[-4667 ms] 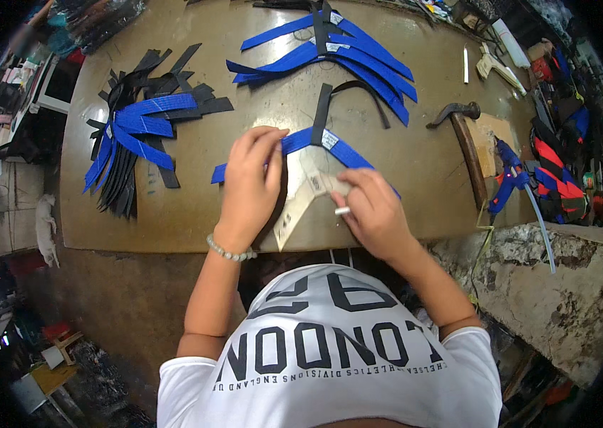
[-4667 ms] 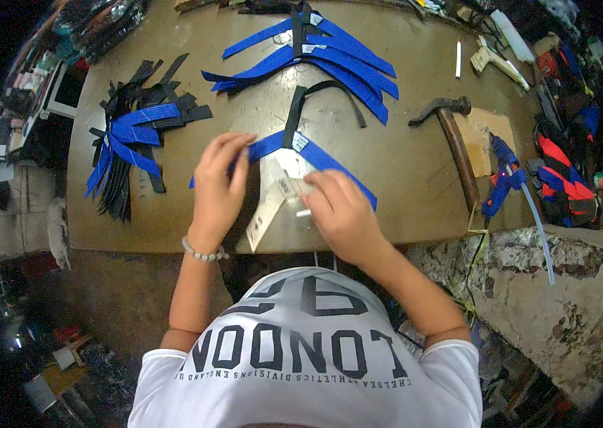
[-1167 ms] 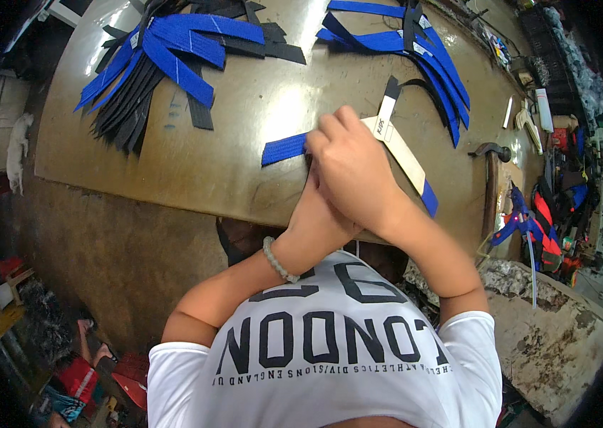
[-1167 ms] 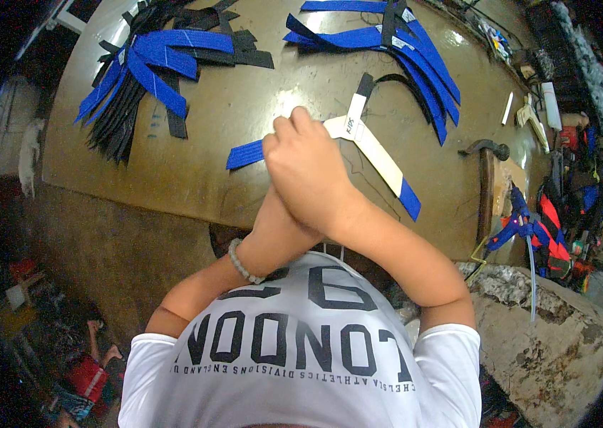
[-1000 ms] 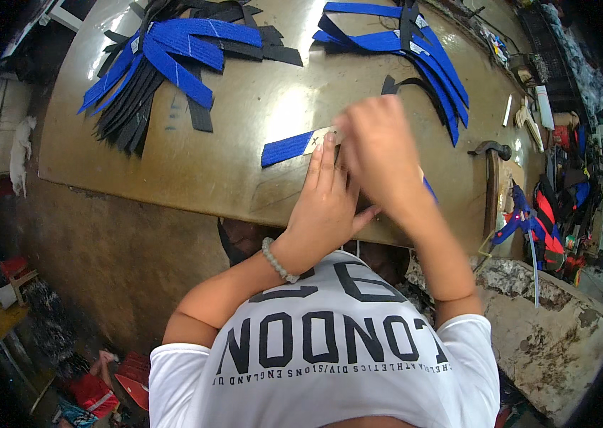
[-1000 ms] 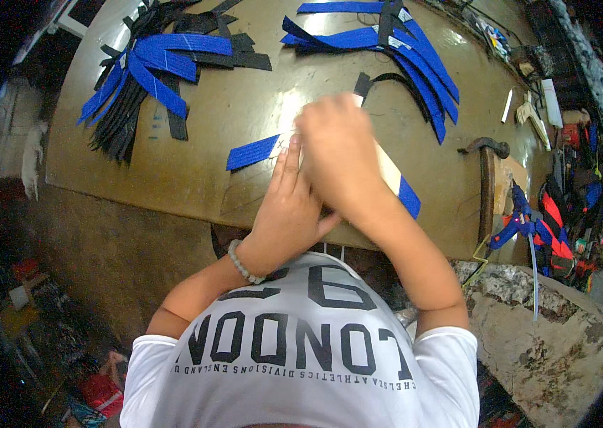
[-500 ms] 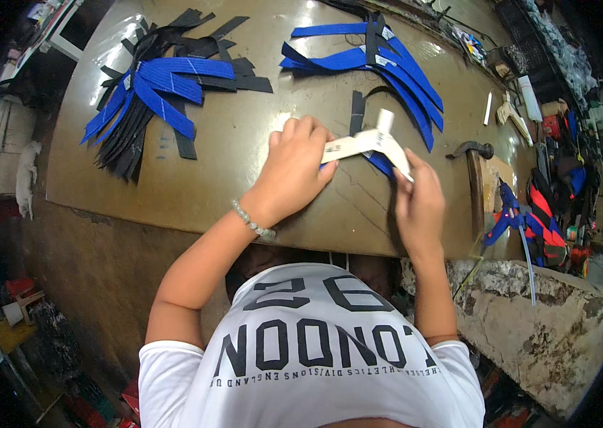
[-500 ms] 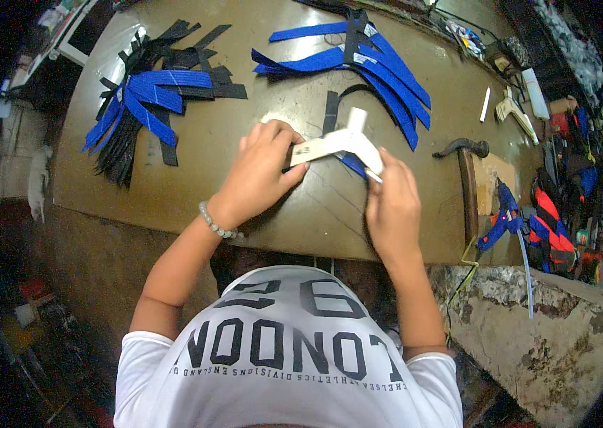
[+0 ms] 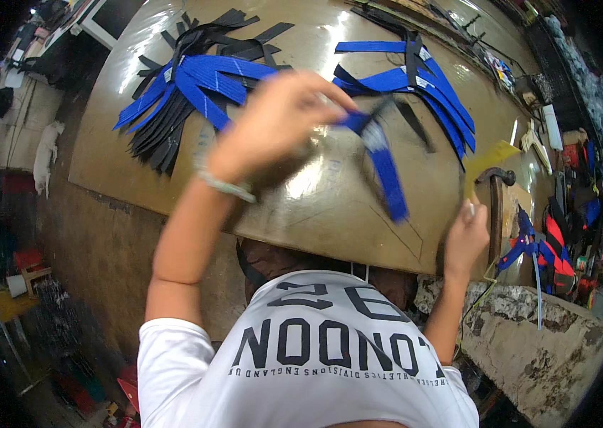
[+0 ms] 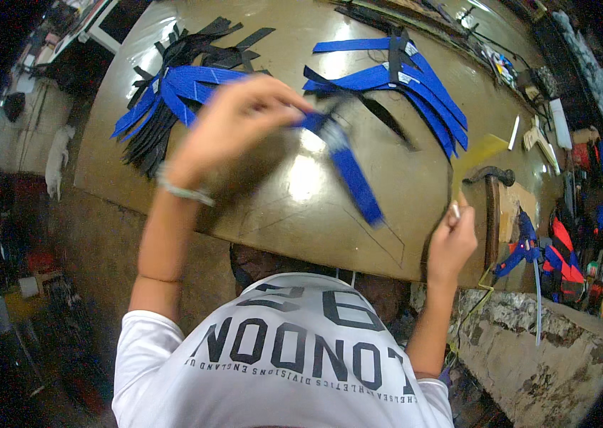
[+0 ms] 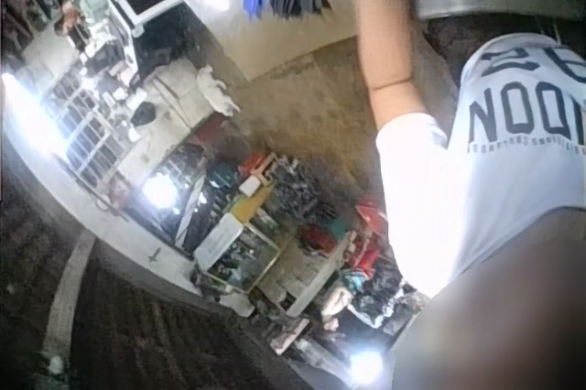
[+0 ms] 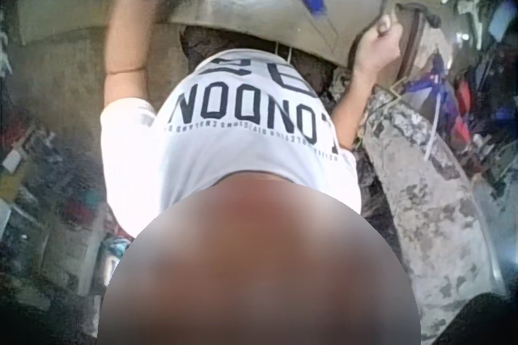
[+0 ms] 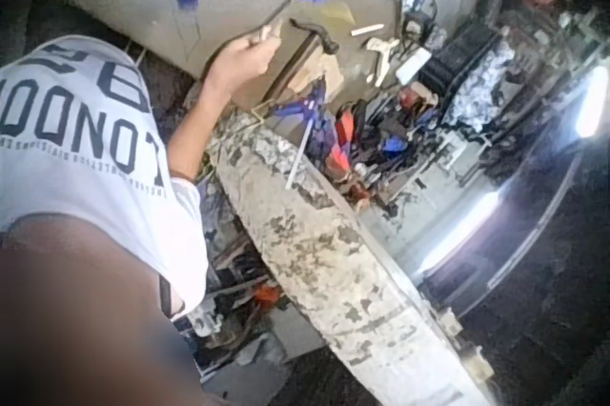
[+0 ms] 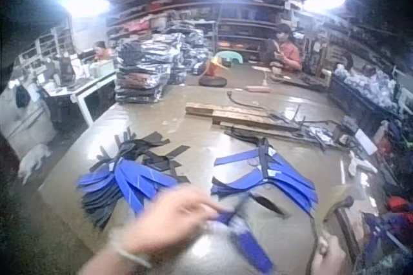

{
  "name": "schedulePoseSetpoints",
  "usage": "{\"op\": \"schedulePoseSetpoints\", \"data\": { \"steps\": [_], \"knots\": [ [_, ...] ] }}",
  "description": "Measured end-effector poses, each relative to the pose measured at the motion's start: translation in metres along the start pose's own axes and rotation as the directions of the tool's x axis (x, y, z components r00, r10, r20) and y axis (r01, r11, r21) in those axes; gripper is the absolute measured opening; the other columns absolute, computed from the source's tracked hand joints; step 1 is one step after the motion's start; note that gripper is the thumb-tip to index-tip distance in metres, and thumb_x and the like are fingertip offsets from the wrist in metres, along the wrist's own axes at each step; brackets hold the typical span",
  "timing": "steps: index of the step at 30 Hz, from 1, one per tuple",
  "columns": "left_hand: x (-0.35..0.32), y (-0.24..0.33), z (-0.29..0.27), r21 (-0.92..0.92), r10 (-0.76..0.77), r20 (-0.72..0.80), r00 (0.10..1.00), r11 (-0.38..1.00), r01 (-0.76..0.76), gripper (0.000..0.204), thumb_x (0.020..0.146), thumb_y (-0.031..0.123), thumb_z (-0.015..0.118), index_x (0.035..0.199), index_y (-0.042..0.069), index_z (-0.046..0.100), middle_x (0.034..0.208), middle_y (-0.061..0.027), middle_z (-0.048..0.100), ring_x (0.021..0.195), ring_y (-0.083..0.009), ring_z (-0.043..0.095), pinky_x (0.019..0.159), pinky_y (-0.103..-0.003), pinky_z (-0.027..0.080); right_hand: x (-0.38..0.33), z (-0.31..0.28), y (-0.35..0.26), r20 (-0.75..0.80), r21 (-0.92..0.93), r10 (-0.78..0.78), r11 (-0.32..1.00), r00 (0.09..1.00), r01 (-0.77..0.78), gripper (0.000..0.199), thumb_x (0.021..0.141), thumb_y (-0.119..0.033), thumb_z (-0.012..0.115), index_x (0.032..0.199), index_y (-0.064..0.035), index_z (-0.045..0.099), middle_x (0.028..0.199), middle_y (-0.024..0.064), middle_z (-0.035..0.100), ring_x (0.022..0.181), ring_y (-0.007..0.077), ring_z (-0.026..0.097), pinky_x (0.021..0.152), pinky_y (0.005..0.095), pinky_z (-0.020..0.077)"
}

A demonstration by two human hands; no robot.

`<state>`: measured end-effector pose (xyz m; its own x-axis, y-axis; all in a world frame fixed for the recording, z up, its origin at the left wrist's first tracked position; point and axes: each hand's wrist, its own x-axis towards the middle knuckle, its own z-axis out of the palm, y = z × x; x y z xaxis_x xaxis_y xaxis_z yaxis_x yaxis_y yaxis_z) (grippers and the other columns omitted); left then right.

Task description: The person assembles straps by placing black and blue strips onto a yellow Y-shaped template on a workbench. They repeatedly position, press, and adjust the strips to align with the template, then remove and reposition them. The process continues with multiple strips handled one at a time.

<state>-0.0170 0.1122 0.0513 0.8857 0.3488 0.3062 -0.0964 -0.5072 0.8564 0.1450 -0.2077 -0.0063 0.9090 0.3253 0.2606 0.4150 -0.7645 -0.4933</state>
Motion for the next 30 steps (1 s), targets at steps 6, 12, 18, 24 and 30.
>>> {"op": "schedulePoseSetpoints", "data": {
  "steps": [6, 12, 18, 24, 30],
  "knots": [
    [-0.014, -0.018, -0.195, 0.21, -0.326, -0.189, 0.926, 0.908, 0.363, 0.026, 0.096, 0.015, 0.064, 0.114, -0.004, 0.07, 0.106, -0.0075, 0.071, 0.1, -0.0124, 0.063, 0.095, -0.026, 0.046, -0.008, 0.013, -0.001, -0.001, 0.118, -0.286, 0.952, 0.958, 0.284, 0.038, 0.092, 0.004, 0.059, 0.13, 0.0011, 0.058, 0.12, 0.0224, 0.061, 0.103, 0.0326, 0.062, 0.088, 0.0392, 0.0504],
    [0.03, -0.052, -0.113, 0.532, 0.093, -0.408, 0.908, 0.832, 0.153, 0.027, 0.092, 0.021, 0.068, 0.114, 0.006, 0.073, 0.107, -0.0111, 0.074, 0.099, -0.0192, 0.068, 0.09, -0.031, 0.05, 0.009, -0.002, -0.007, 0.139, 0.192, -0.18, 0.97, 0.974, 0.152, 0.022, 0.089, -0.001, 0.066, 0.109, 0.004, 0.06, 0.105, 0.0175, 0.062, 0.098, 0.0349, 0.057, 0.084, 0.0407, 0.0484],
    [0.115, -0.044, 0.096, 0.527, 0.335, 0.111, 0.936, 0.779, -0.341, 0.023, 0.087, 0.016, 0.066, 0.105, 0.002, 0.068, 0.102, -0.021, 0.069, 0.099, -0.0385, 0.065, 0.085, -0.048, 0.053, 0.005, 0.0, -0.02, 0.203, 0.238, -0.392, 0.909, 0.897, 0.343, 0.023, 0.085, -0.005, 0.071, 0.103, 0.0017, 0.059, 0.102, 0.0145, 0.06, 0.085, 0.0284, 0.057, 0.078, 0.0361, 0.0476],
    [0.144, -0.049, 0.084, 0.409, -0.003, 0.148, 0.989, 0.91, -0.059, 0.034, 0.083, 0.011, 0.074, 0.115, 0.003, 0.069, 0.096, -0.0194, 0.074, 0.088, -0.0268, 0.074, 0.081, -0.036, 0.057, -0.014, -0.007, -0.01, 0.167, 0.368, -0.311, 0.9, 0.936, 0.233, 0.02, 0.084, 0.0, 0.071, 0.092, 0.0026, 0.052, 0.107, 0.0166, 0.06, 0.086, 0.0318, 0.06, 0.075, 0.0342, 0.0488],
    [0.053, 0.001, 0.085, 0.729, 0.061, 0.183, 0.981, 0.661, -0.177, 0.029, 0.085, 0.002, 0.064, 0.113, 0.001, 0.07, 0.102, -0.0177, 0.071, 0.092, -0.0337, 0.068, 0.083, -0.039, 0.055, -0.032, -0.005, -0.03, 0.216, 0.452, -0.559, 0.784, 0.8, 0.426, 0.022, 0.076, 0.007, 0.065, 0.093, 0.0019, 0.053, 0.112, 0.0193, 0.057, 0.103, 0.0388, 0.055, 0.088, 0.0437, 0.0465]
  ]
}}
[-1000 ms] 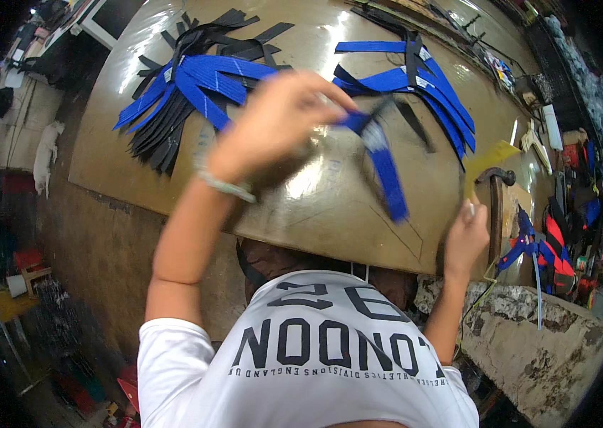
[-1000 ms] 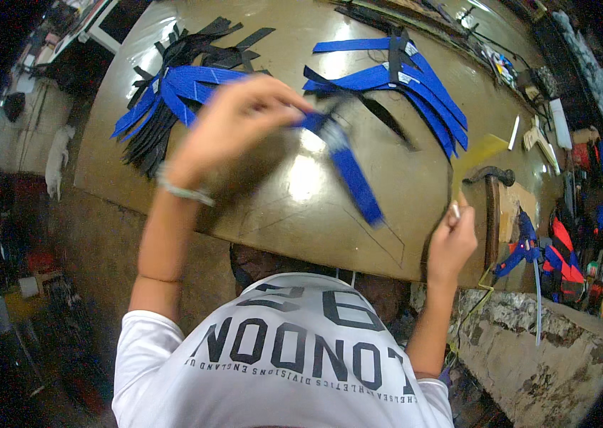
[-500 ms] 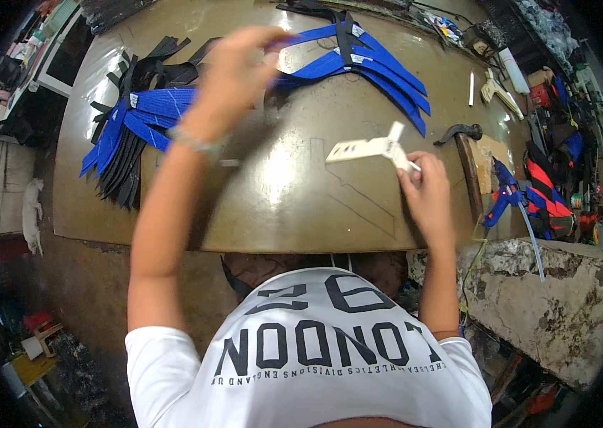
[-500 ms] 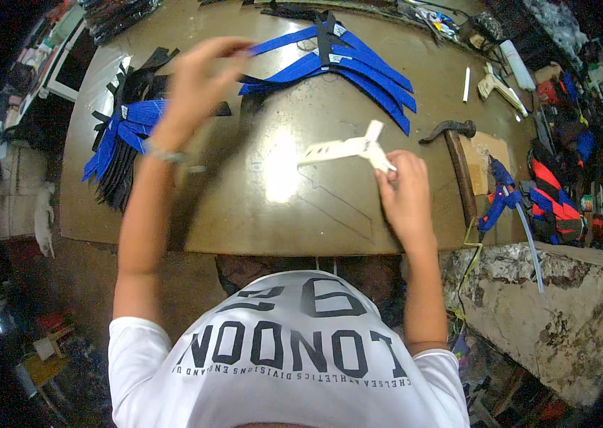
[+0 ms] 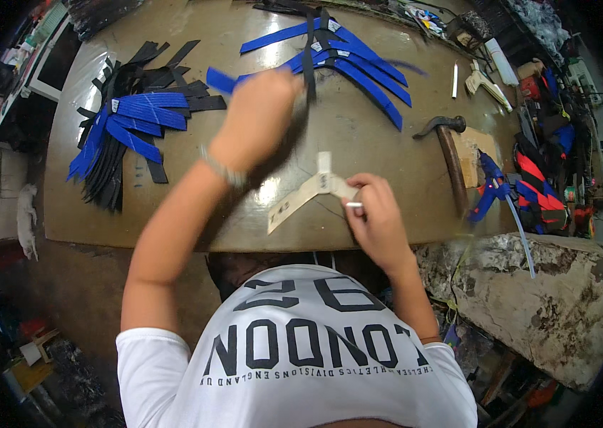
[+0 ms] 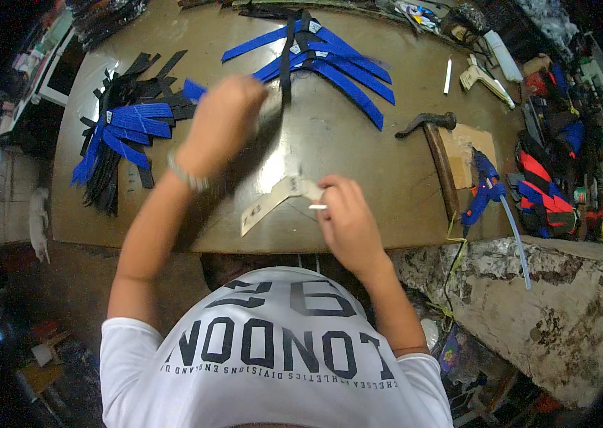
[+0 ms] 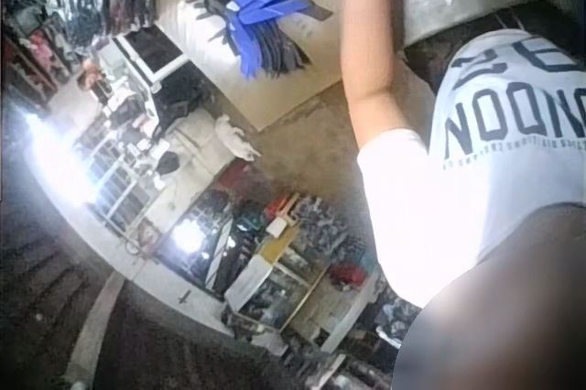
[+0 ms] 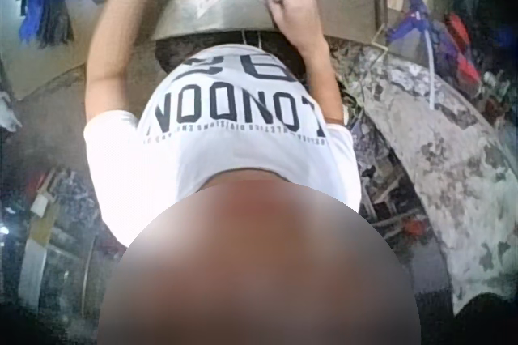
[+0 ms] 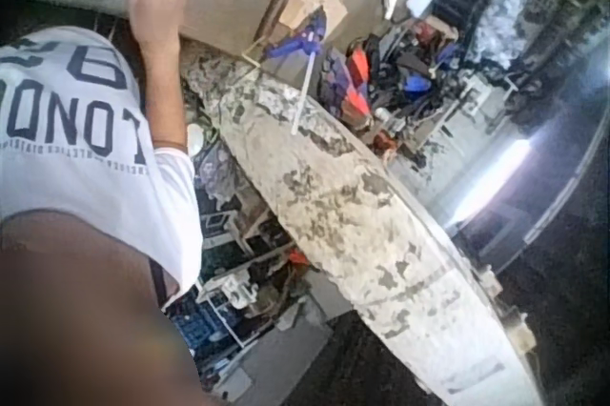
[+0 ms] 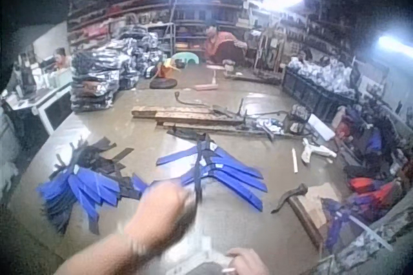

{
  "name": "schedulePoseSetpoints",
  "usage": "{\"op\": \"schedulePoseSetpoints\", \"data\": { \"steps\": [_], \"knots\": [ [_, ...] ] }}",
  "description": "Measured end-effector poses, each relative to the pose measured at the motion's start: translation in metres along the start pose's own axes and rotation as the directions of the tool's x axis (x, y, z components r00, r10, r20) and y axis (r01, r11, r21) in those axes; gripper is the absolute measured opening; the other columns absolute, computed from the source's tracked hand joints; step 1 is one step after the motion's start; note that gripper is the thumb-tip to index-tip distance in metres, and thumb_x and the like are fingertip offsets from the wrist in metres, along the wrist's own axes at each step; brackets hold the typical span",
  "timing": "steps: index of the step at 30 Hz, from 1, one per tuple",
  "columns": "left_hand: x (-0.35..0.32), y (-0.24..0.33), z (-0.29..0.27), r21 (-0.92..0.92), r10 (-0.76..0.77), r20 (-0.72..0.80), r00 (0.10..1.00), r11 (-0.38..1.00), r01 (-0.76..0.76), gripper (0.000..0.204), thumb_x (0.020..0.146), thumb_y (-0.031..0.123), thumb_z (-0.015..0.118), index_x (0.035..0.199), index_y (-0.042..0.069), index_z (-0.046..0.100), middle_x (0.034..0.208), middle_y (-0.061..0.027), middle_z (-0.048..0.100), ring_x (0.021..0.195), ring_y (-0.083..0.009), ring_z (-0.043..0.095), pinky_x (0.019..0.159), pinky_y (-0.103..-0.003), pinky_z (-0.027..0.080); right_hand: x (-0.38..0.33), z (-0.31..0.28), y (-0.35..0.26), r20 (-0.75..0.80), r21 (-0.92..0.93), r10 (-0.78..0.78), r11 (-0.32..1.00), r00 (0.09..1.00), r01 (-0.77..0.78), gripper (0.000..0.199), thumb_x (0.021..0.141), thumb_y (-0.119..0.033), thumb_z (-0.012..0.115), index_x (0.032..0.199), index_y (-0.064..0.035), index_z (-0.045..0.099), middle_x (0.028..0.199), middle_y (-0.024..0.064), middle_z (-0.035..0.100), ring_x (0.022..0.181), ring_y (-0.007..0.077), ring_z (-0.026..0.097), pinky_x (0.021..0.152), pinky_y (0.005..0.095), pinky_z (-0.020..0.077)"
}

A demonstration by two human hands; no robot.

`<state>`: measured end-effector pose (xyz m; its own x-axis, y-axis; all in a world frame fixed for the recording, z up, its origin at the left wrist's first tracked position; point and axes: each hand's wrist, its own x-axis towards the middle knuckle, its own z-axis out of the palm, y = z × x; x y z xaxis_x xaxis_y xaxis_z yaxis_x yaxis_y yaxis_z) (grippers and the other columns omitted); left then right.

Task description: The person assembles straps by placing black and blue strips onto a yellow Y-shaped template on a workbench. They repeatedly position, press, and adjust the strips to align with the template, then remove and reposition them. The process continues with multiple strips handled one at a time.

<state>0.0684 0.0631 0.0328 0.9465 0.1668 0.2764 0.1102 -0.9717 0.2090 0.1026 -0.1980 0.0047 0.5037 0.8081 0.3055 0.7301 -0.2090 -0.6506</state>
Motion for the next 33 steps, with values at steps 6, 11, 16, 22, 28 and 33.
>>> {"op": "schedulePoseSetpoints", "data": {
  "steps": [6, 11, 16, 22, 28, 33],
  "knots": [
    [-0.083, 0.033, -0.001, -0.445, -0.17, 0.002, 0.985, 0.882, 0.153, 0.04, 0.094, 0.004, 0.054, 0.134, 0.0, 0.056, 0.122, -0.0243, 0.063, 0.103, -0.0394, 0.064, 0.094, -0.044, 0.05, 0.014, 0.019, -0.022, -0.028, -0.067, -0.104, 0.992, 0.994, 0.102, 0.021, 0.081, 0.003, 0.07, 0.088, 0.003, 0.051, 0.111, 0.0187, 0.06, 0.095, 0.0377, 0.057, 0.083, 0.0419, 0.047],
    [-0.084, 0.031, 0.003, -0.538, -0.303, -0.074, 0.95, 0.814, 0.218, 0.036, 0.095, 0.007, 0.056, 0.13, -0.003, 0.056, 0.119, -0.0263, 0.062, 0.109, -0.0422, 0.059, 0.096, -0.045, 0.046, 0.059, 0.028, -0.007, -0.161, -0.204, -0.117, 0.975, 0.98, 0.083, 0.02, 0.082, 0.002, 0.068, 0.095, 0.0031, 0.052, 0.109, 0.0187, 0.06, 0.097, 0.0371, 0.058, 0.083, 0.0425, 0.047],
    [-0.09, 0.029, 0.012, -0.087, -0.11, -0.169, 0.979, 0.992, 0.096, 0.036, 0.091, 0.003, 0.059, 0.127, -0.001, 0.058, 0.122, -0.0178, 0.061, 0.111, -0.0357, 0.056, 0.099, -0.042, 0.045, 0.069, 0.043, 0.001, -0.092, -0.148, -0.044, 0.988, 0.995, 0.03, 0.018, 0.085, 0.001, 0.066, 0.097, 0.0023, 0.053, 0.109, 0.0183, 0.062, 0.096, 0.0375, 0.058, 0.084, 0.0431, 0.0472],
    [-0.103, 0.031, 0.013, -0.346, -0.24, -0.11, 0.965, 0.919, 0.189, 0.034, 0.085, -0.003, 0.065, 0.119, 0.003, 0.066, 0.122, -0.0144, 0.062, 0.115, -0.0343, 0.054, 0.097, -0.042, 0.046, 0.047, 0.045, 0.003, -0.111, -0.149, -0.111, 0.984, 0.988, 0.094, 0.015, 0.086, 0.0, 0.066, 0.093, 0.0017, 0.053, 0.112, 0.0165, 0.065, 0.099, 0.0367, 0.059, 0.086, 0.0427, 0.0472],
    [-0.109, 0.03, 0.013, -0.292, -0.232, -0.153, 0.961, 0.939, 0.18, 0.036, 0.08, -0.006, 0.065, 0.115, -0.001, 0.065, 0.119, -0.016, 0.06, 0.115, -0.0358, 0.054, 0.097, -0.044, 0.045, 0.049, 0.048, 0.004, -0.127, -0.122, -0.12, 0.987, 0.985, 0.105, 0.017, 0.079, 0.0, 0.069, 0.091, -0.0015, 0.058, 0.114, 0.0127, 0.067, 0.1, 0.0323, 0.059, 0.086, 0.0414, 0.0462],
    [-0.099, 0.032, 0.014, -0.166, -0.168, -0.145, 0.975, 0.976, 0.143, 0.032, 0.081, -0.001, 0.06, 0.112, -0.004, 0.062, 0.117, -0.0171, 0.059, 0.11, -0.0354, 0.055, 0.095, -0.043, 0.046, 0.049, 0.051, 0.004, -0.118, -0.11, -0.092, 0.991, 0.989, 0.079, 0.017, 0.084, -0.003, 0.072, 0.096, 0.0014, 0.062, 0.109, 0.014, 0.069, 0.093, 0.0323, 0.059, 0.083, 0.0418, 0.0476]
  ]
}}
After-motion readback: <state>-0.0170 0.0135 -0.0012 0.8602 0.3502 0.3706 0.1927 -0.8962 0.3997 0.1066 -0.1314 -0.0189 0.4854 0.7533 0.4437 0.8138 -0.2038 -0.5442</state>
